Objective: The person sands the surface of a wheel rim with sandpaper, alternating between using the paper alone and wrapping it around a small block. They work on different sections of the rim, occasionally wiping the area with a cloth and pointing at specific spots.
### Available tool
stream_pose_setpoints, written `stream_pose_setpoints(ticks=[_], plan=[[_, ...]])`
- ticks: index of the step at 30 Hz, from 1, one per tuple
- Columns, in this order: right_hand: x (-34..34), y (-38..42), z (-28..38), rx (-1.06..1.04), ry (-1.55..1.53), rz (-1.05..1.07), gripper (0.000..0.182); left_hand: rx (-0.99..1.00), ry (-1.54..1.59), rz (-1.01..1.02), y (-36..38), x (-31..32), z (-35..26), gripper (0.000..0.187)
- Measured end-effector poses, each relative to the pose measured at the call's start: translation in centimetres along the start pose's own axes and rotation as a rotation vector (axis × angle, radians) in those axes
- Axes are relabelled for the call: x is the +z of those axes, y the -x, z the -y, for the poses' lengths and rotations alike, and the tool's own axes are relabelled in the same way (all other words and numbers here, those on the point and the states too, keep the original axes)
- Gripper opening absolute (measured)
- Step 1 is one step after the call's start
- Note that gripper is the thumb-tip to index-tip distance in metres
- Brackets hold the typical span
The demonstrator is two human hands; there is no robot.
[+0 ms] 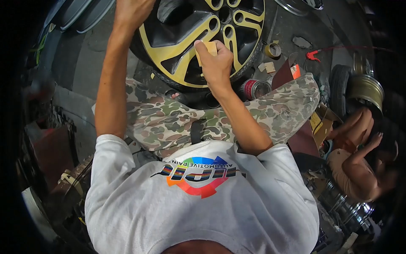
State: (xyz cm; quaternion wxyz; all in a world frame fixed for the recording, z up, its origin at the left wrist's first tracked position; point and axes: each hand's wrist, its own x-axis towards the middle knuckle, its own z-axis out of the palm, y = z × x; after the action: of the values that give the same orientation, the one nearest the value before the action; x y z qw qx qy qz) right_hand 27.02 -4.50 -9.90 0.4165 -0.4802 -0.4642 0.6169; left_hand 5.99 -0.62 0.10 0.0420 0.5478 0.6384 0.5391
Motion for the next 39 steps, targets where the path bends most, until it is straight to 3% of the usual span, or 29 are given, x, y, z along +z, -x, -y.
stream_pose_setpoints(ticks=[4, 9, 14, 18, 21, 25, 33, 39], plan=[[-0.9, -3.7, -0.5, -0.006, -0.117, -0.035, 0.020, -0.005, -0.051, 0.018, -0.1, -0.2, -0.4, 0.027], [-0.5, -1.7, -0.3, 0.048, 0.025, -0.029, 0.024, 0.002, -0.044, 0.013, 0.0, -0.2, -0.1, 0.027], [-1.1, -3.9, 0.0, -0.061, 0.018, 0.001, 0.026, 0.048, -0.051, -0.020, -0.1, -0.2, 0.3, 0.028], [-0.9, -1.7, -0.1, 0.051, 0.005, 0.016, 0.026, 0.003, -0.008, 0.008, 0.1, -0.1, -0.2, 0.028], [-1.8, -4.8, 0.1, -0.101, 0.093, 0.012, 0.029, -0.021, 0.002, 0.013, 0.0, -0.1, -0.1, 0.028], [-2.0, -3.7, 0.7, -0.122, 0.203, 0.042, 0.029, 0.026, -0.014, 0.002, -0.1, -0.3, 0.1, 0.028], [-1.4, -3.3, -0.3, 0.068, -0.018, 0.023, 0.033, 0.012, 0.026, -0.003, -0.2, -0.5, -0.1, 0.027], [-0.3, -1.4, -0.7, 0.009, -0.109, -0.025, 0.025, -0.019, -0.028, 0.033, 0.0, -0.2, -0.1, 0.030]])
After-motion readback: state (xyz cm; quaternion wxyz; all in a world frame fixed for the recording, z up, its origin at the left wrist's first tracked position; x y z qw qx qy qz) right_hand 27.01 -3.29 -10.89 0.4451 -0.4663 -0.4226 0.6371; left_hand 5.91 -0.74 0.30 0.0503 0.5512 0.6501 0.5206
